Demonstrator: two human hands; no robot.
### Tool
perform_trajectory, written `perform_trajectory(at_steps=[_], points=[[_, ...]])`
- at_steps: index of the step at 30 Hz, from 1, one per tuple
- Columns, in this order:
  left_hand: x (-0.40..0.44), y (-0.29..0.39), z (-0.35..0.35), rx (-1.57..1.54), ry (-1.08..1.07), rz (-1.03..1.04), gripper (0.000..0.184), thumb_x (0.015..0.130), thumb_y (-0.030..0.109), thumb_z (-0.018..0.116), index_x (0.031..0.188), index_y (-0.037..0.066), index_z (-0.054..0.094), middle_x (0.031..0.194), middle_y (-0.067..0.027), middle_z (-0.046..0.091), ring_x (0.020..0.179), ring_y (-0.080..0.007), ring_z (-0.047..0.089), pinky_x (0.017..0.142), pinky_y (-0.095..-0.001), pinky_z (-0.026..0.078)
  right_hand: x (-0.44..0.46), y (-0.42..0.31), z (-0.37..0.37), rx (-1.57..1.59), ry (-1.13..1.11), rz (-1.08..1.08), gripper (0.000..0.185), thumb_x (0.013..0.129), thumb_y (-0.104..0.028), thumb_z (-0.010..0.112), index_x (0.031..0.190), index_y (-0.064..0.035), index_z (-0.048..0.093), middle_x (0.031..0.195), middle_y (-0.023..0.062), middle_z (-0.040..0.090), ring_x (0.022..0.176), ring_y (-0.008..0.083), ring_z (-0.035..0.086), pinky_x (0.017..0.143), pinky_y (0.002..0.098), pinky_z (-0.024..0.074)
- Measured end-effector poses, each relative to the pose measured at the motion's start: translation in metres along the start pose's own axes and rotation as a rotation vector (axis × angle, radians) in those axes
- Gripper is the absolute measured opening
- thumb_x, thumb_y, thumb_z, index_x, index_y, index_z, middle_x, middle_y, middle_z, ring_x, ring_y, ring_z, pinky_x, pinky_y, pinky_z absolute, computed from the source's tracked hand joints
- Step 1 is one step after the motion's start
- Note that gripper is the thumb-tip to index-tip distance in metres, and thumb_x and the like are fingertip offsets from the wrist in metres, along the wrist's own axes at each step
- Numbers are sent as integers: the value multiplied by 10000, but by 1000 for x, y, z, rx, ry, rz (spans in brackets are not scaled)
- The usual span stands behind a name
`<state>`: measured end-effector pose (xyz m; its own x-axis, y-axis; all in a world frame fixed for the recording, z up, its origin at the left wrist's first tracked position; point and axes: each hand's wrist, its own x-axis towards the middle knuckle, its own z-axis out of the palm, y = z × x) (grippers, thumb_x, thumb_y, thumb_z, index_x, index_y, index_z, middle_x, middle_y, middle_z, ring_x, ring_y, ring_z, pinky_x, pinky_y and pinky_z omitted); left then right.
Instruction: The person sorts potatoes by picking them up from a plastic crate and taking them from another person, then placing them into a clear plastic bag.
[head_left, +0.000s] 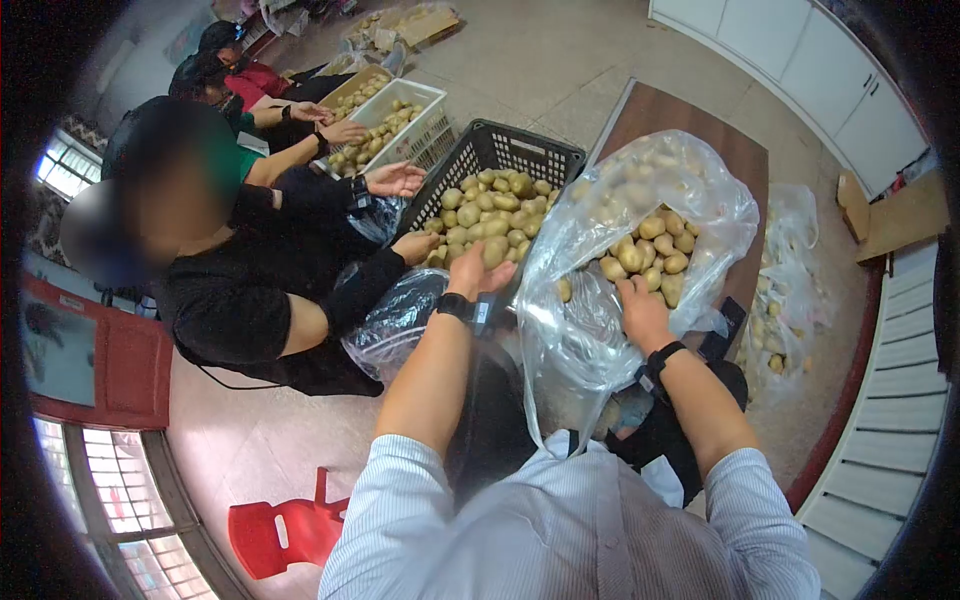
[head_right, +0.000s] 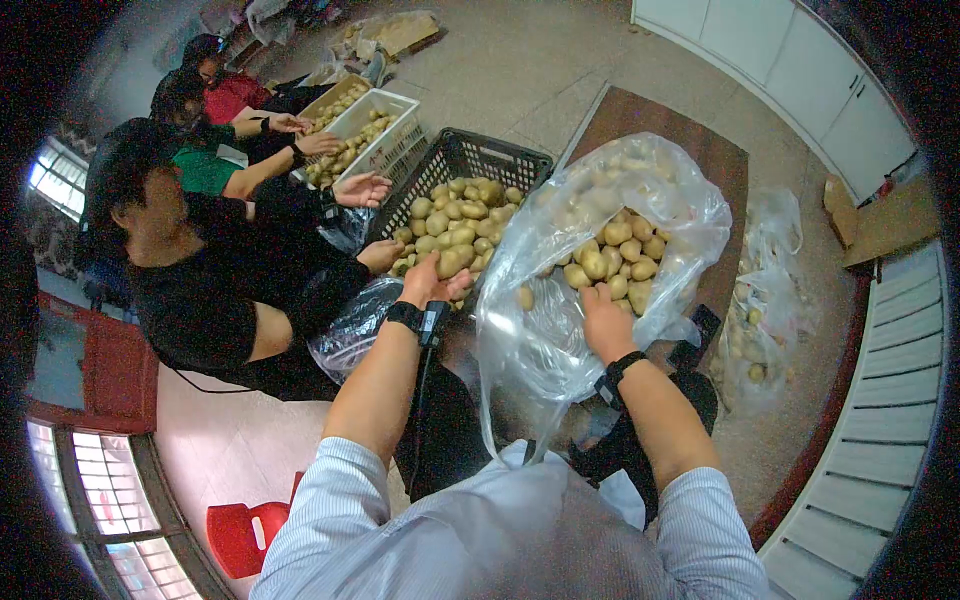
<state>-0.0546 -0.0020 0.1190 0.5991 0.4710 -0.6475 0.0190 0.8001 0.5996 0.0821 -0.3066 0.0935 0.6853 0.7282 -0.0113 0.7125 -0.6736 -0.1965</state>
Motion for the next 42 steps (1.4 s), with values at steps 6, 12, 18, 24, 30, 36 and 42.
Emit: perform_trajectory(at_steps=[6,12,18,24,30,36,42], points=[[9,5,-12,6,-26,5,441,957,220,433,1291,-33,295,1241,-238,445,1007,-438,573,793,-513,551,-8,-3,-2,-188,30,-72,323,822,-118,501,1140,-138,557,993,149,546,704,314,645,602,421,525],[5,4,-11,-19,45,80,422,951,201,439,1278,-36,318,1229,-229,451,1008,-435,576,778,-511,557,-12,2,11,-143,65,-62,296,802,-102,526,1097,-98,551,932,150,558,654,310,643,570,422,523],[15,3,-18,-31,31,95,392,958,183,432,1259,-52,345,1230,-217,455,997,-427,578,760,-494,570,-15,-2,0,-12,2,32,374,779,-99,545,1151,-86,512,998,177,573,741,370,642,634,455,521],[-43,20,27,347,209,158,318,946,155,452,1185,-55,461,1145,-183,532,993,-377,589,728,-453,582,-9,6,-5,356,126,149,417,769,-152,597,1162,-57,496,1076,222,588,965,406,584,838,464,457],[10,8,-12,68,89,130,310,937,178,459,1134,-61,482,1042,-197,555,830,-336,643,649,-406,590,11,38,26,813,137,315,447,789,-122,600,1212,-57,471,1008,200,614,902,341,620,764,400,486],[27,6,-24,111,133,126,300,931,148,476,1131,-70,525,1025,-181,595,907,-314,641,648,-374,591,7,19,-29,1440,-30,654,519,814,-61,530,1312,-63,383,932,128,607,663,177,644,518,260,479],[47,4,-32,25,207,87,359,952,272,422,1084,-6,607,1021,-153,655,896,-246,654,773,-363,531,5,16,-26,1563,-36,665,558,820,-40,532,1341,-36,333,943,149,594,686,211,649,523,265,488]])
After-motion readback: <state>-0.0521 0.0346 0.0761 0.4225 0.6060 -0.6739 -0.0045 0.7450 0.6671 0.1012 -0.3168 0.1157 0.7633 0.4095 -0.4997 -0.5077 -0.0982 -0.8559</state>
